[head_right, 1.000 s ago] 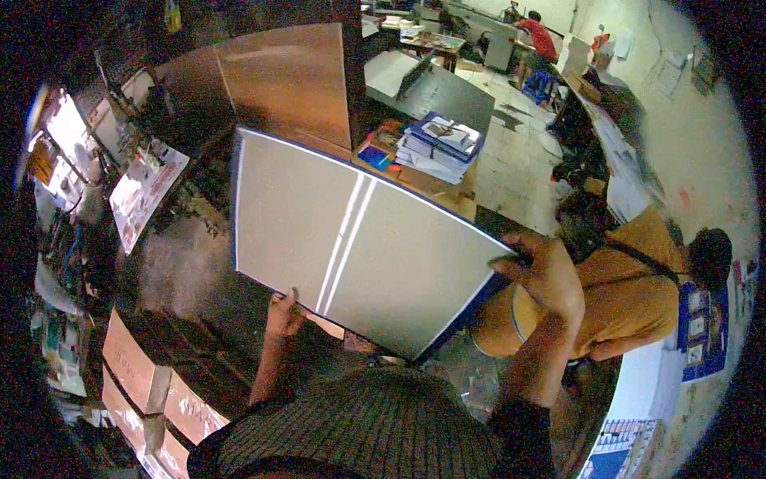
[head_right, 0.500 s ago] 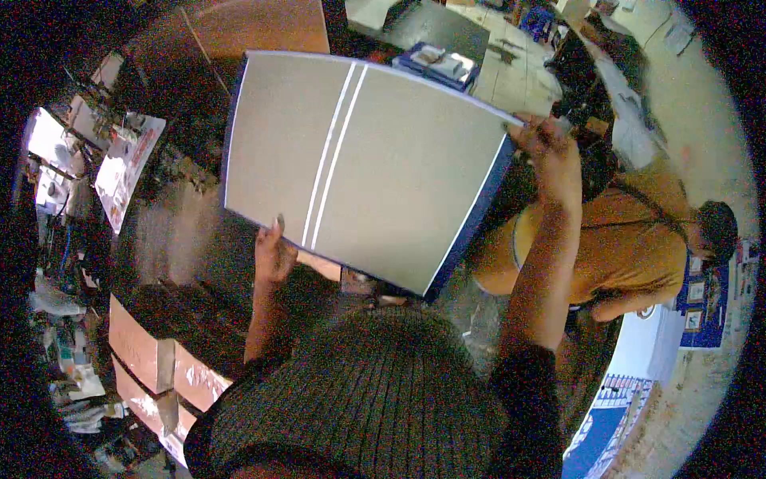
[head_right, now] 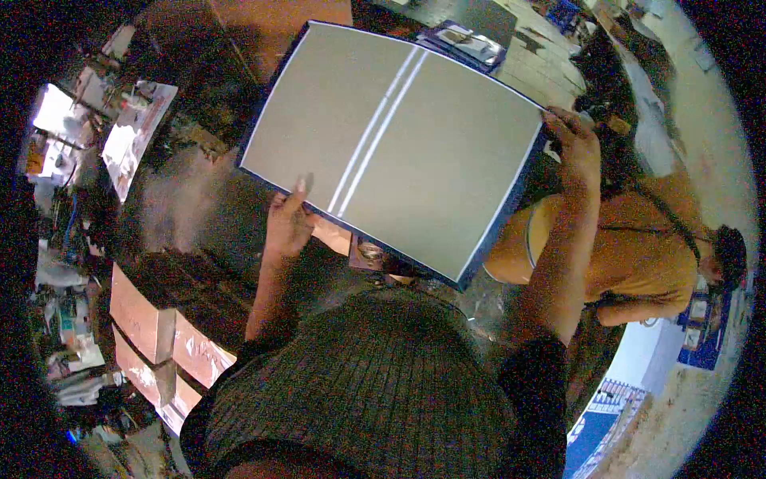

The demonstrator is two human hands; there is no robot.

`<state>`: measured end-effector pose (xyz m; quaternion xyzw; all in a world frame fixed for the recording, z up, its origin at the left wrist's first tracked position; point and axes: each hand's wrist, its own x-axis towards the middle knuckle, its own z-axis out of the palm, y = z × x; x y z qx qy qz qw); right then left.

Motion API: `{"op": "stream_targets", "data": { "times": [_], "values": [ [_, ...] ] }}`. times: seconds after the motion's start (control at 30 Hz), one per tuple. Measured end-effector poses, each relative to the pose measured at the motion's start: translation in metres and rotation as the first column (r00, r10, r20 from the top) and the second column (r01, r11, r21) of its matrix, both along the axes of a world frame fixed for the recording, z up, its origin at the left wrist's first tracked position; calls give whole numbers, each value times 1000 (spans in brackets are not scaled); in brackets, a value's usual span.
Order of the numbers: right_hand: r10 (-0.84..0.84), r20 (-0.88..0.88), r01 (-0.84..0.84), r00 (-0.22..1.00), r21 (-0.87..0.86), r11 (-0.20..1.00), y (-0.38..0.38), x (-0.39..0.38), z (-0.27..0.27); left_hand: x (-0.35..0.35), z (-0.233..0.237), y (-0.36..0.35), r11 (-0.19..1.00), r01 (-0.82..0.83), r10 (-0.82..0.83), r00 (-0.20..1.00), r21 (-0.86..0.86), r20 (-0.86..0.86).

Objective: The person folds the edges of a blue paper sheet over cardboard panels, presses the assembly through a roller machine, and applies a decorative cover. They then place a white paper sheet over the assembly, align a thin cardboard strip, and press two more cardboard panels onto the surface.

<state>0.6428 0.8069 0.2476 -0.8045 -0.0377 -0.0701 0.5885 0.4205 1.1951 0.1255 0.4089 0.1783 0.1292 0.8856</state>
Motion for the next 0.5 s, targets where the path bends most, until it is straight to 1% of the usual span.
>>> {"op": "stream_targets", "data": {
  "times": [0.03,0.07,0.13,0.2,0.27,0.3,0.37,0.4,0.47,0.5],
  "values": [
    [-3,56,7,998,-86,996,-2,-1,-1,-1,-3,1,1000,-19,19,1000,9,1],
    [18,59,-14,998,-76,997,-4,-1,-2,-2,-8,4,999,3,-1,999,46,-39],
    [43,95,-28,995,-156,987,-12,0,-6,-2,-13,7,992,40,-26,992,118,-121],
    [7,-32,-8,999,-33,999,-13,-2,-9,-4,3,-8,997,5,0,997,82,-71],
    [67,-34,-61,997,147,987,-20,4,-22,-8,6,-6,988,54,-31,987,143,-159],
    [96,-30,-90,995,155,984,-23,5,-24,-9,10,-5,988,25,-1,988,152,-155],
    [108,-16,-107,994,44,993,-26,7,-24,-10,18,-7,966,108,-72,985,233,-155],
    [121,-15,-121,993,45,992,-25,8,-26,-10,18,-7,968,94,-59,986,235,-154],
    [26,-47,-25,999,24,999,-21,9,-26,-10,15,-7,972,105,-85,991,210,-102],
    [67,-51,-59,996,140,988,-43,28,-48,-11,17,-9,979,86,-65,991,185,-119]
  ]
}}
